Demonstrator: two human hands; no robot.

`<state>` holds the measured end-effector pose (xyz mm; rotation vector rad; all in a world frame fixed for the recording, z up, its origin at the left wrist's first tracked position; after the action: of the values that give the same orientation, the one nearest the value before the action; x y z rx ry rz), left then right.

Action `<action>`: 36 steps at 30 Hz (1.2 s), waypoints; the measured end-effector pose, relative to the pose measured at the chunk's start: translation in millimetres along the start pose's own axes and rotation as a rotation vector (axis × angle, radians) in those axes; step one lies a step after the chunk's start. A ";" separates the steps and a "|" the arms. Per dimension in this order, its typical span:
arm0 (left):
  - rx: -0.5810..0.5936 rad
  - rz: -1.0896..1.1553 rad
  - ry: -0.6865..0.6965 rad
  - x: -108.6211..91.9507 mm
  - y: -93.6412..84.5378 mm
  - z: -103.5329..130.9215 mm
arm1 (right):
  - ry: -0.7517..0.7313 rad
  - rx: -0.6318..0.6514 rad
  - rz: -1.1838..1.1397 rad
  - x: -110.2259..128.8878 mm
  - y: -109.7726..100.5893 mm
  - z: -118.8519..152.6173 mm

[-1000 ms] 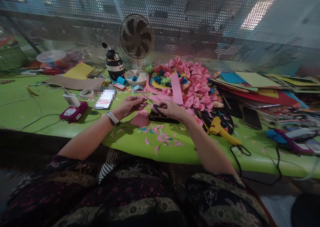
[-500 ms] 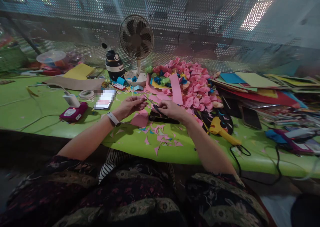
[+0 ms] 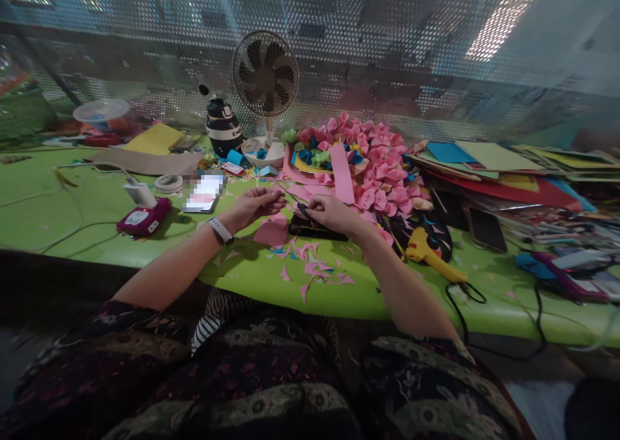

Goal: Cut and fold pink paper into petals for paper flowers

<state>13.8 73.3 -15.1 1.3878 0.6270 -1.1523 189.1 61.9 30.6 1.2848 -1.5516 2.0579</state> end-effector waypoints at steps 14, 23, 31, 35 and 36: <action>-0.015 -0.021 -0.006 0.5 -2.3 -0.6 | 0.004 0.014 0.018 -5.2 2.3 -0.9; -0.033 -0.017 0.023 0.6 -8.9 -4.9 | 0.030 0.029 -0.004 2.9 0.7 4.2; 0.008 -0.033 0.024 1.7 -2.7 -2.6 | 0.057 0.039 -0.005 2.6 1.7 4.7; 0.026 -0.035 0.016 3.4 1.3 -1.3 | 0.055 0.082 -0.029 2.2 3.6 4.0; 0.026 -0.035 0.015 3.4 1.9 -0.9 | 0.050 0.082 -0.038 2.3 3.4 3.7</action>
<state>17.0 73.0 -17.5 1.4135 0.6517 -1.1822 187.4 56.7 30.3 1.2712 -1.4242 2.1332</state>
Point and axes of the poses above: each hand's wrist, its own z-axis away from the middle knuckle, its own y-axis out of the palm, x = y × z, the point moved 7 cm from there along -z, towards the middle knuckle, and after that the axes turned 3 degrees about -y, right-handed, at the moved point
